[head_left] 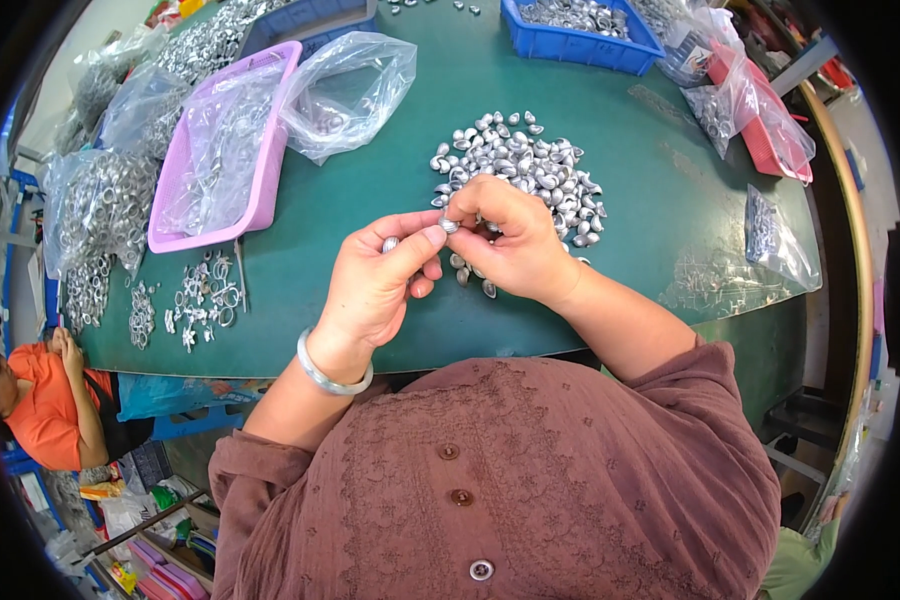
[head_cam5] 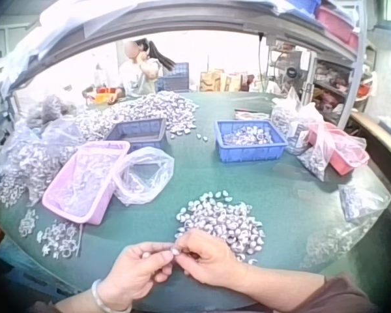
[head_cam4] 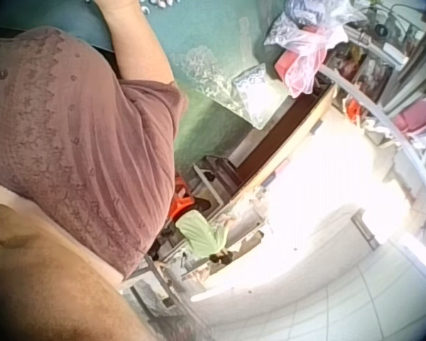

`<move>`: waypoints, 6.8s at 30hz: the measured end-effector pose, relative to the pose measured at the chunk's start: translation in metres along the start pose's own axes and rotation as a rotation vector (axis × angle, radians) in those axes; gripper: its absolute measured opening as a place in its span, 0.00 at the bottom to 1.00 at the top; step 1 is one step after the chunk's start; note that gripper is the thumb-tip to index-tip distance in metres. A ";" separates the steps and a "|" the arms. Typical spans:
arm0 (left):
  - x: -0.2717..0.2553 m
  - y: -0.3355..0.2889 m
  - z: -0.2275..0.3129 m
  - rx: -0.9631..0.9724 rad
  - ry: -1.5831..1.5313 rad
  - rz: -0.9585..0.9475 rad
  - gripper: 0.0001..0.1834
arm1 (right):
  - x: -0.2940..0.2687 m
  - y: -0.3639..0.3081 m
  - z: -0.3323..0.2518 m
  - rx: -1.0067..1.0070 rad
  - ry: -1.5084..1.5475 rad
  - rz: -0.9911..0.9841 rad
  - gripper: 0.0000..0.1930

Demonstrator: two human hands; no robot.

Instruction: The person sorts various small metal hardware components by hand, picking up pieces from a pile on a green workbench, examining them, and placing them into different piles or containers.

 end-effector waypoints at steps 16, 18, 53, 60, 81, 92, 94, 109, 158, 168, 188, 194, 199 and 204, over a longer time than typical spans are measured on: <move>0.000 -0.001 0.003 0.011 0.084 0.032 0.06 | 0.002 0.001 0.005 0.145 0.150 -0.102 0.07; -0.001 0.000 0.002 -0.002 0.069 0.014 0.06 | 0.006 -0.001 0.011 0.268 0.328 -0.135 0.06; -0.001 -0.003 0.001 -0.043 -0.027 0.017 0.07 | 0.012 -0.002 0.022 0.308 0.588 -0.305 0.13; -0.001 -0.003 0.001 -0.048 -0.041 -0.006 0.07 | 0.014 -0.003 0.022 0.309 0.589 -0.337 0.14; -0.001 0.007 -0.011 -0.280 -0.699 -0.254 0.21 | -0.130 0.148 0.148 0.799 0.302 0.399 0.07; -0.006 -0.004 0.005 -0.140 -0.855 -0.242 0.28 | -0.028 0.076 0.020 0.193 0.121 -0.414 0.10; -0.002 -0.003 0.004 -0.150 -0.846 -0.237 0.28 | -0.016 0.046 -0.015 0.090 -0.025 -0.549 0.10; -0.004 -0.010 -0.004 -0.189 -0.720 -0.205 0.25 | 0.007 0.007 0.011 0.296 0.226 -0.326 0.04; -0.005 -0.005 -0.011 -0.288 -0.257 -0.045 0.11 | 0.021 -0.019 0.021 0.886 1.012 -0.322 0.06; -0.004 -0.004 -0.013 -0.270 -0.250 -0.022 0.11 | 0.019 -0.018 0.020 0.848 1.013 -0.327 0.06; -0.011 0.007 -0.021 -0.316 -0.289 0.014 0.12 | 0.020 -0.022 0.032 0.971 1.082 -0.234 0.06; -0.010 0.011 -0.021 -0.324 -0.570 -0.097 0.20 | 0.005 -0.008 0.035 0.798 1.202 -0.025 0.03; -0.001 0.010 -0.017 -0.289 -0.685 -0.148 0.24 | -0.001 -0.006 0.034 0.770 1.127 -0.096 0.04; -0.005 0.011 -0.021 -0.284 -0.686 -0.139 0.23 | 0.004 -0.004 0.022 0.445 0.464 -0.294 0.04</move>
Point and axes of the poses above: each hand's wrist, its own y-axis towards the middle knuckle, its own x-axis out of the palm, z = x × y, the point moved 5 cm from there along y, towards the middle knuckle, and after that the axes turned 7 degrees about -y, right-handed, at the moved point
